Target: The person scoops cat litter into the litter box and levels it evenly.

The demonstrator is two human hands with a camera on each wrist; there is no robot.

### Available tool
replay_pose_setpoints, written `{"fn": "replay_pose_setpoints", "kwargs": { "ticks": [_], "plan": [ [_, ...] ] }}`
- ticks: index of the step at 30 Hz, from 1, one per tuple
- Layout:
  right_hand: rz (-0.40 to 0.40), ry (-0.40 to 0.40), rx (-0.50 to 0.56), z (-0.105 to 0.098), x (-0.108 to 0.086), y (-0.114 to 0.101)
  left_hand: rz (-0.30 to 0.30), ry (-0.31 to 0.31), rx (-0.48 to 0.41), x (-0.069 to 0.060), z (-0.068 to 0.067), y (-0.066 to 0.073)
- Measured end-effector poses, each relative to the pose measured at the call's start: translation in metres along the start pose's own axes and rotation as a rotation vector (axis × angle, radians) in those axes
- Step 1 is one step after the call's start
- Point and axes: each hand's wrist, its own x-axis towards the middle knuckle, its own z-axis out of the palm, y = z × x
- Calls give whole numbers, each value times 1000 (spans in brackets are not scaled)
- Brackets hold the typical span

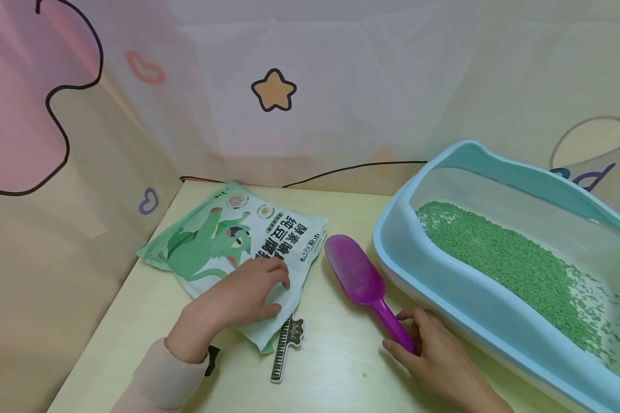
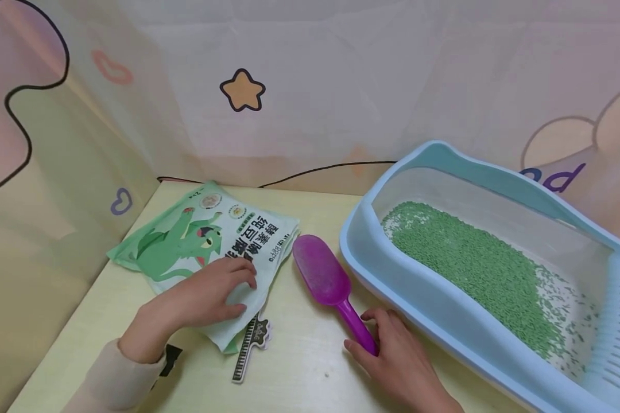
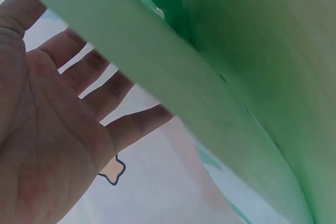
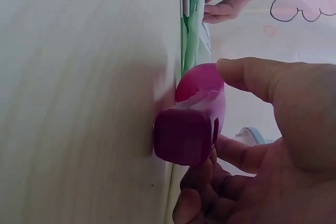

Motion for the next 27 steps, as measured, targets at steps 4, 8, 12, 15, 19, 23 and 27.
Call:
{"fn": "replay_pose_setpoints", "kwargs": {
  "ticks": [4,8,12,15,19,23,27],
  "plan": [
    [-70,64,-23,0,-1,-4,-5,14,15,-6,0,1],
    [-160,165,-69,-1,-5,-15,-2,10,21,-14,2,2],
    [-240,167,-27,-2,-12,-32,-12,5,21,-20,4,3],
    [-277,84,45,0,-15,-45,-17,4,19,-21,5,3],
    [-263,-67,72,7,-12,-59,-14,-3,17,-22,6,2],
    [-226,-188,84,18,-5,-70,-8,-7,19,-22,6,1],
    [-204,-221,103,30,2,-81,-11,-18,15,-21,6,0]
  ]
}}
